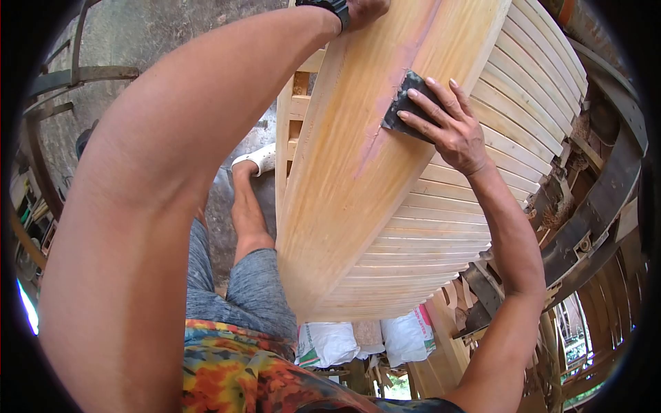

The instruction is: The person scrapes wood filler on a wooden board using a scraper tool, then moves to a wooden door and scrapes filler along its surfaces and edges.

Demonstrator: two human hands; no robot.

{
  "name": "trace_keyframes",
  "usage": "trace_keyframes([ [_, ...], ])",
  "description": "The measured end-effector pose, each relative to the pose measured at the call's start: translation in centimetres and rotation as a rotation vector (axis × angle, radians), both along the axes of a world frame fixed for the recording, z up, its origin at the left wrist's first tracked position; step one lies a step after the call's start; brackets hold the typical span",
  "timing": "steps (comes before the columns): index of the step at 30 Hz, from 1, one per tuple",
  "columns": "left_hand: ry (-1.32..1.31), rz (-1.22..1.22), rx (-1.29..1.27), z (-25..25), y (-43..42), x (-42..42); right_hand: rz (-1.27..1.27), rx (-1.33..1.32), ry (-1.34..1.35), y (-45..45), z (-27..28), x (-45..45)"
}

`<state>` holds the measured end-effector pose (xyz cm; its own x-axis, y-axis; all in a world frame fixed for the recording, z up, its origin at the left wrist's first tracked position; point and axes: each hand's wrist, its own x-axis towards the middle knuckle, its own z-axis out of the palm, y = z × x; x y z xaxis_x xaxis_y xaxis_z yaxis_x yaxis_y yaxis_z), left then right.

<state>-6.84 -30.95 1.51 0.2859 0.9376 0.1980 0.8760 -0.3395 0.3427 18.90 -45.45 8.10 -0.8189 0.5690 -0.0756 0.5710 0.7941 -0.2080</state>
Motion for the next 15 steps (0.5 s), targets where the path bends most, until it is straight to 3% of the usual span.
trace_keyframes([
  [7,-0.070,0.028,0.025,-0.5,-0.3,0.0,-0.071,-0.090,-0.017,-0.7,0.2,-0.5],
  [12,-0.117,-0.006,0.058,-0.2,-0.2,-0.5,-0.116,-0.150,-0.203,-0.5,3.2,-3.0],
  [15,-0.084,0.025,-0.088,0.9,-0.1,-0.3,-0.152,-0.166,-0.279,0.0,5.2,-5.0],
])
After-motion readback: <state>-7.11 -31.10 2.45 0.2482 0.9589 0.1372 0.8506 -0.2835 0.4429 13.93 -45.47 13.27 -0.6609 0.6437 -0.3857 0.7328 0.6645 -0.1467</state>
